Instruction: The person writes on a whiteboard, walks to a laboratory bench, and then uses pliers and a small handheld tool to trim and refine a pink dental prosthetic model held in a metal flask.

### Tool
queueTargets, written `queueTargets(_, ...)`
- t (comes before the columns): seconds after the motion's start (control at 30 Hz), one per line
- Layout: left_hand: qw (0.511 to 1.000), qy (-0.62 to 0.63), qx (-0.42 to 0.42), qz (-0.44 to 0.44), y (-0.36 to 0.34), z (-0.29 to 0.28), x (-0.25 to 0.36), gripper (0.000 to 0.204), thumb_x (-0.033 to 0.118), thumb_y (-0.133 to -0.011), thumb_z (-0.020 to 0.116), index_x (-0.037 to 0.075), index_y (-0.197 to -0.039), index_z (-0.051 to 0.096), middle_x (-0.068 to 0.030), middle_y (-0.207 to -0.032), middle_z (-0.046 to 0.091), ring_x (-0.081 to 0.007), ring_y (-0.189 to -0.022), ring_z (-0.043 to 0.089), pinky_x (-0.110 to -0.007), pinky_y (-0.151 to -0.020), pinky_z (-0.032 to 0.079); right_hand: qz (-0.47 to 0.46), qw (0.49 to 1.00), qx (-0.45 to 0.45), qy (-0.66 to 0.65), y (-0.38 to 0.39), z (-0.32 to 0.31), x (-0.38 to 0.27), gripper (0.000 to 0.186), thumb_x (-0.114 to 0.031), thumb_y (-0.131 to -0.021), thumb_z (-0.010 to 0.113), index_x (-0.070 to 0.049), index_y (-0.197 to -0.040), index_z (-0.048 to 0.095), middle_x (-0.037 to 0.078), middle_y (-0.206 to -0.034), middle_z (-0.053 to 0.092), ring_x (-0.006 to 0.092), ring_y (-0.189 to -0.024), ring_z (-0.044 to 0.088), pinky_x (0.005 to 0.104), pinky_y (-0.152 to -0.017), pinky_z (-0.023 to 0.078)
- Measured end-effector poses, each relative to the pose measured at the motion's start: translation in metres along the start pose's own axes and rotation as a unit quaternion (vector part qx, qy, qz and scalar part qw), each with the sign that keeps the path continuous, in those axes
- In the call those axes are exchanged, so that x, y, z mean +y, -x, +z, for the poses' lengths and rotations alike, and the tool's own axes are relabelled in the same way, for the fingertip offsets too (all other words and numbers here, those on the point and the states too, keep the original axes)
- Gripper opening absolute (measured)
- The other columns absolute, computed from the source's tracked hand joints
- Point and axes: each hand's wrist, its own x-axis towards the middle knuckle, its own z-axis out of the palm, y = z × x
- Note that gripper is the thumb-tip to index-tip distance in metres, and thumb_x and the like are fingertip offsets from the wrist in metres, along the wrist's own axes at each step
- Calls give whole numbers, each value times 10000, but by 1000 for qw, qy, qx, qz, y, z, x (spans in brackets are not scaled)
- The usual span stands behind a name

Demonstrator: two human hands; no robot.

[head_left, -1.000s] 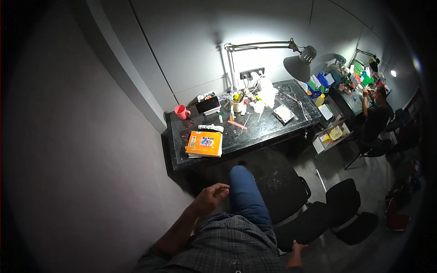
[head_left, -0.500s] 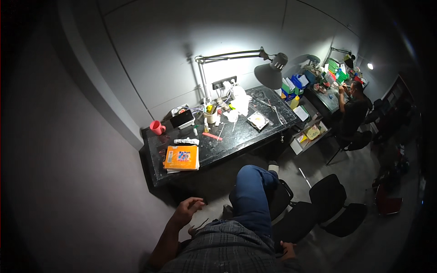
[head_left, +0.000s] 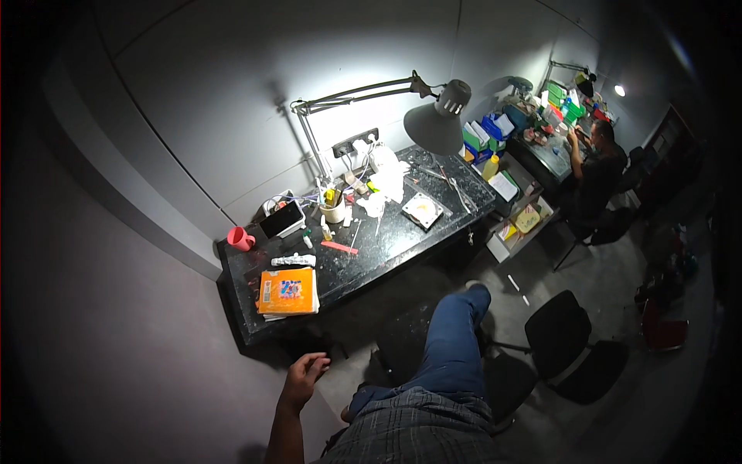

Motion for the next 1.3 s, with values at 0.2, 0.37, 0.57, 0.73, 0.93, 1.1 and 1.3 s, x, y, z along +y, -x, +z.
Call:
queueTargets(0.2, 985, 52, 164, -19, -37, 40, -86, 355, 271, -1107, 558, -19, -1288, 652, -152, -1150, 757, -192, -988, 736, -320, -871, 563, -94, 988, -81, 97, -73, -27, -135, 502, -386, -1028, 600, 8, -1280, 418, 199, -1006, 761, 301, -938, 726, 482, -850, 556)
queueTargets(0.37, 960, 143, 221, 90, -168, 151, -165, 294, 197, -1106, 552, -40, -1250, 649, -180, -1123, 759, -211, -965, 755, -314, -852, 587, -165, 950, -165, 207, -223, -45, -281, 458, -443, -1074, 502, 6, -1141, 557, 173, -976, 771, 282, -896, 731, 461, -821, 552)
queueTargets(0.57, 951, 157, 157, 214, -291, 299, -179, 186, 71, -1070, 607, -67, -1142, 709, -154, -1056, 776, -203, -1007, 747, -324, -955, 585, -166, 834, -403, 339, -397, -64, -457, 636, -512, -1130, 386, 4, -975, 724, 142, -939, 783, 260, -846, 737, 436, -787, 548)
queueTargets(0.73, 956, 61, 159, 237, -281, 298, -120, 173, 80, -1058, 629, -50, -1087, 739, -125, -1024, 775, -170, -994, 736, -305, -936, 576, -556, 790, -259, 0, -221, 40, -563, 255, -227, -1065, 665, 6, -960, 669, 76, -751, 675, 149, -693, 666, 318, -646, 549)
queueTargets(0.93, 927, -76, 161, 330, -334, 224, -47, 190, 97, -1022, 634, -63, -1044, 732, -141, -1017, 770, -179, -982, 730, -315, -920, 562, -705, 611, -359, -27, -7, 45, -638, 82, -63, -979, 727, 20, -977, 727, 86, -917, 756, 118, -809, 714, 267, -763, 559)
queueTargets(1.1, 885, -164, 137, 413, -435, 173, -5, 181, 129, -986, 692, -32, -1051, 744, -124, -981, 778, -160, -911, 731, -298, -837, 561, -833, 507, -203, -91, 82, 65, -727, 234, -10, -931, 717, 1, -1165, 695, 130, -1221, 714, 212, -1103, 681, 333, -978, 517)
queueTargets(1.3, 842, -168, 66, 508, -494, 180, -18, 133, 106, -926, 732, -6, -855, 727, -150, -827, 735, -293, -762, 726, -389, -705, 550, -761, 592, -243, -105, 63, 105, -807, 200, -124, -1072, 636, 43, -1157, 707, 173, -1229, 729, 225, -1150, 690, 341, -982, 558)
